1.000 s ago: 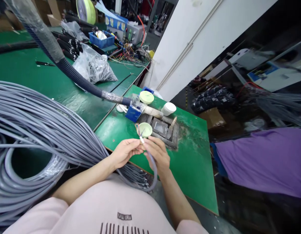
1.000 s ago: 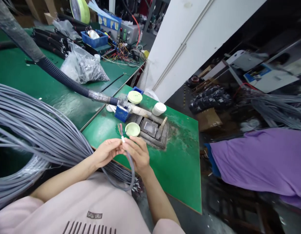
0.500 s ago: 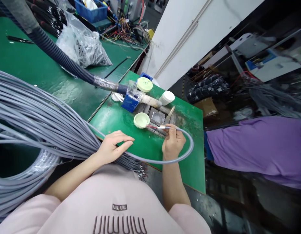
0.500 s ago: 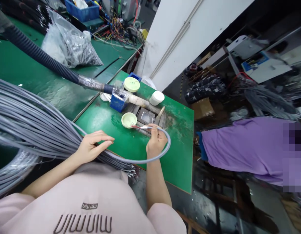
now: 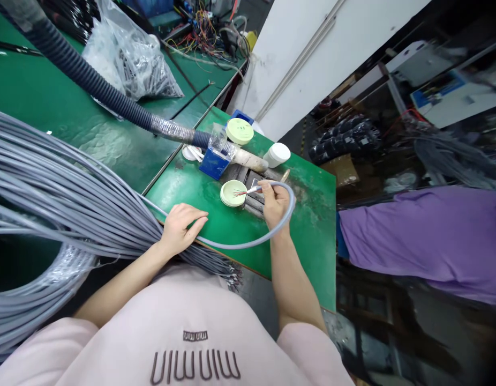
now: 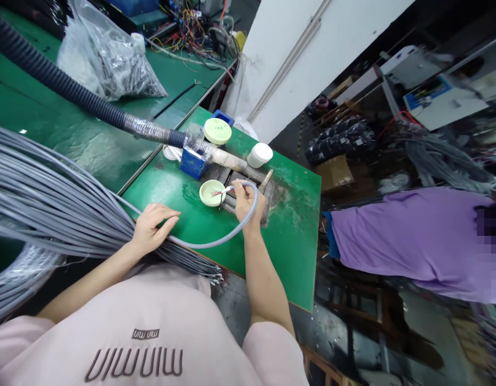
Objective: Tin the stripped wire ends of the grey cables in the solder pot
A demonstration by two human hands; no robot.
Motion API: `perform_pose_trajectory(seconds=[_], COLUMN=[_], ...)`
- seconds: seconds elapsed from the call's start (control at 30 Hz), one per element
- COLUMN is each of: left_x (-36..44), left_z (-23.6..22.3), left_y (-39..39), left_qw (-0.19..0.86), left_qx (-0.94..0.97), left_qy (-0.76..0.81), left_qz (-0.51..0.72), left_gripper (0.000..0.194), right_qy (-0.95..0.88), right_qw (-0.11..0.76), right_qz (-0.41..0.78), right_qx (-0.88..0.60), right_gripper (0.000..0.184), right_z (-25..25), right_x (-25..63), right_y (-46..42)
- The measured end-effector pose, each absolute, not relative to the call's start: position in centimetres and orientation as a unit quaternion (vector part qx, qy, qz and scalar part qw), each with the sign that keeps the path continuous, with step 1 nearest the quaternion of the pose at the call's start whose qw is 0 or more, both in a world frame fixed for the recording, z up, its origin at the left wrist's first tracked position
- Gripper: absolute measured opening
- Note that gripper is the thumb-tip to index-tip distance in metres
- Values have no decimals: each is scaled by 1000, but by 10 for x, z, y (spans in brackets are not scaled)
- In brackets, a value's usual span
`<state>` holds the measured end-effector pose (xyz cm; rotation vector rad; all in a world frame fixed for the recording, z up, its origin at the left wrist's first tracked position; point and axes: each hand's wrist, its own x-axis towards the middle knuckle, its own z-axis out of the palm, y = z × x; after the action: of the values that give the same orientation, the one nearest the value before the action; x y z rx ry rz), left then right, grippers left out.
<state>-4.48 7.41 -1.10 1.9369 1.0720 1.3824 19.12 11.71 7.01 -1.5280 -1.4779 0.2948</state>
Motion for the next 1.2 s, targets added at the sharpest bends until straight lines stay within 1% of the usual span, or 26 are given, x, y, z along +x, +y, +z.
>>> perform_pose_trajectory(seconds=[0.3, 0.57, 0.73, 0.83, 1.0, 1.13, 1.2], left_x=[-40, -40, -40, -40, -40, -39, -39], left_z=[-26, -29, -28, -29, -31, -32, -32], left_y=[78, 79, 79, 79, 79, 80, 80], left_qw=[222, 213, 195, 181, 145, 137, 133], left_qx=[721, 732, 733, 732, 730, 723, 724], left_qy=[406, 408, 399, 399, 398, 409, 406], left_qz=[516, 502, 516, 521, 536, 540, 541], left_gripper=[16, 15, 14, 13, 15, 19, 20], right_qy=[-672, -692, -695, -689, -672, -634, -626], right_qw=[334, 281, 276, 292, 344, 353, 349], right_qz=[111, 97, 91, 77, 3, -67, -81], right_qx=[-652, -657, -658, -659, -656, -685, -693], right_gripper=[25, 24, 27, 28, 30, 30, 30], right_z=[67, 67, 71, 78, 95, 100, 98], right_x=[188, 181, 178, 180, 202, 229, 240], right_y=[140, 147, 147, 145, 144, 146, 148])
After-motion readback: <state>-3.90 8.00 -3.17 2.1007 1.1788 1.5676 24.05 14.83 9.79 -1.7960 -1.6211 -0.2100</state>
